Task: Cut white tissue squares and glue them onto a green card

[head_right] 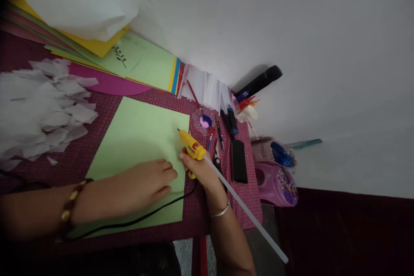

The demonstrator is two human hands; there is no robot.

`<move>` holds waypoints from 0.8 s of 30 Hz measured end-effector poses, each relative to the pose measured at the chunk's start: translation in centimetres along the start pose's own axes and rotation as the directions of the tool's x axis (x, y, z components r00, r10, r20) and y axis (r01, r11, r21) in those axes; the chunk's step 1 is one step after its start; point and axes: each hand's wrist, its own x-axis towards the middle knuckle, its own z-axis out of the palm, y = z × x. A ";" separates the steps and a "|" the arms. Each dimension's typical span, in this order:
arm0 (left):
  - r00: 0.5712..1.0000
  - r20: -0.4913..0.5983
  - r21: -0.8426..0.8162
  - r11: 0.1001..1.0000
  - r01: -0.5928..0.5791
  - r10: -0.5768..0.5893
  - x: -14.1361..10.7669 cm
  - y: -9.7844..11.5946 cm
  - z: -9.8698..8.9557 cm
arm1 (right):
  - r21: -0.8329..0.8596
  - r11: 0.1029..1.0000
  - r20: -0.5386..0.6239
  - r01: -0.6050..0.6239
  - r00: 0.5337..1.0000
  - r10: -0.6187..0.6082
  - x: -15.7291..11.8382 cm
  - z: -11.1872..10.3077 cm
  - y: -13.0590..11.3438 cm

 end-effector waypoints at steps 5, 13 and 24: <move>0.993 0.082 0.380 0.918 -0.111 0.086 0.2 0.2 1.5 | -0.156 0.987 -0.046 0.051 0.997 -0.059 0.1 -0.6 -0.1; 0.993 0.041 0.415 0.903 -0.115 0.108 -0.2 -0.3 2.6 | -0.236 0.958 -0.080 0.163 0.979 -0.186 0.5 -0.8 0.4; 0.995 0.054 0.411 0.906 -0.100 0.086 -0.3 -0.2 2.9 | -0.390 0.905 -0.078 0.169 0.973 -0.216 0.6 -0.8 1.0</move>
